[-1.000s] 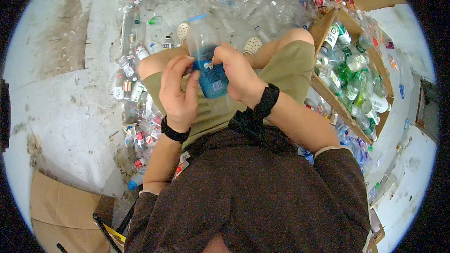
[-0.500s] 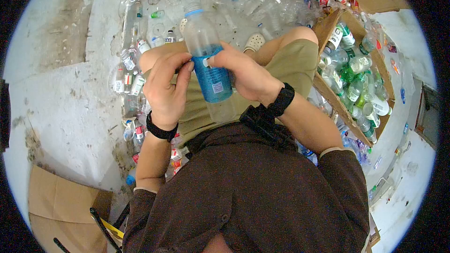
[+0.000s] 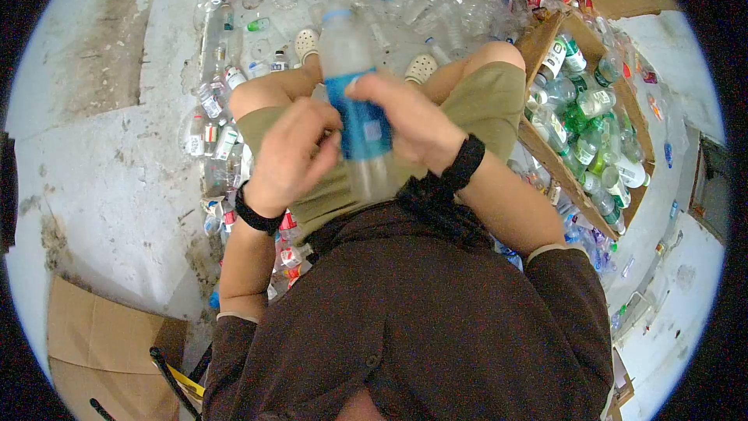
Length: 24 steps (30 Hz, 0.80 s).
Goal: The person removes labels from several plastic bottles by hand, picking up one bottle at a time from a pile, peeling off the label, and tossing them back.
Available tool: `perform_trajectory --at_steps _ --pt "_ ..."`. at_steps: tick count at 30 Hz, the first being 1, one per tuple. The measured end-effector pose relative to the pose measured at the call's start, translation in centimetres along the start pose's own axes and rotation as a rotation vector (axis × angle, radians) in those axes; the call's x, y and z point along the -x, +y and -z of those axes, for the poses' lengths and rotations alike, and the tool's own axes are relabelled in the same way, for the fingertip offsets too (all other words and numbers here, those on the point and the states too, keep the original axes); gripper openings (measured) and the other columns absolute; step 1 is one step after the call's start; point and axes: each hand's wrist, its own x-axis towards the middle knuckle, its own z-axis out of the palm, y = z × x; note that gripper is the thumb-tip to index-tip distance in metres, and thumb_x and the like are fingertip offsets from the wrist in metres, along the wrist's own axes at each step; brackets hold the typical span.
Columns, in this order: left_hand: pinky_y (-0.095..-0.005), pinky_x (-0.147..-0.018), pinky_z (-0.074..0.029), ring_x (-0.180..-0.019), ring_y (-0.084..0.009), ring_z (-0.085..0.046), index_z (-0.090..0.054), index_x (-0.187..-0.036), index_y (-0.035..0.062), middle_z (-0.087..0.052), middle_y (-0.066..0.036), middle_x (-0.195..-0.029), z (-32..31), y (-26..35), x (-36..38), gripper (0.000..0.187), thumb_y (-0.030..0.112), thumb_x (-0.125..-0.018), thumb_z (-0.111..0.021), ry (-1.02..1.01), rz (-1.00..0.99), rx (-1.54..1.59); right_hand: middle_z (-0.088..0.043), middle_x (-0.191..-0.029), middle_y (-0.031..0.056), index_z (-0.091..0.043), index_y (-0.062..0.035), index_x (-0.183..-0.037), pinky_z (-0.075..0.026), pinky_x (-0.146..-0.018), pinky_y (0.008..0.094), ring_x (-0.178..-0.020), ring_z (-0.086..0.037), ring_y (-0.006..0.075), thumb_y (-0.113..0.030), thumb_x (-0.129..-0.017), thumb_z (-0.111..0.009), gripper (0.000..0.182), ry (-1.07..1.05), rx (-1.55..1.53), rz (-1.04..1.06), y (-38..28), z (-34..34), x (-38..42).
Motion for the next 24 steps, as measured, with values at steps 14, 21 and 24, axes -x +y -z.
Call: perform_trajectory --at_steps 14,21,24 --pt "-0.0393 -0.099 -0.036 -0.120 -0.0307 -0.044 -0.022 -0.138 -0.0031 -0.042 -0.022 -0.128 -3.2 1.1 1.1 0.077 0.013 -0.077 -0.067 0.188 0.451 0.750 -0.055 -0.111 0.0082 -0.043 0.0001 -0.125 -0.041 -0.092 0.0295 -0.100 -0.054 0.0165 -0.018 -0.082 -0.064 0.052 -0.108 0.260 0.311 0.1 -2.3 0.0" --pt "-0.0399 -0.098 -0.038 -0.117 -0.0333 -0.046 -0.020 -0.139 -0.0029 -0.041 -0.024 -0.127 -3.6 0.6 1.3 0.078 0.007 -0.077 -0.067 0.316 0.354 0.370 -0.056 -0.106 0.0104 -0.044 0.0017 -0.122 -0.046 -0.080 0.0291 -0.096 -0.055 0.0165 -0.017 -0.079 -0.069 0.053 0.203 0.705 0.612 0.3 -2.1 0.5" --pt "-0.0357 -0.100 -0.035 -0.117 -0.0248 -0.044 -0.021 -0.138 -0.0030 -0.040 -0.017 -0.129 -3.6 1.0 1.3 0.077 0.008 -0.078 -0.068 0.305 0.406 0.313 -0.057 -0.101 0.0106 -0.052 -0.0012 -0.115 -0.048 -0.074 0.0304 -0.093 -0.057 0.0197 -0.012 -0.074 -0.072 0.046 0.290 0.940 0.826 0.0 -2.4 1.2"
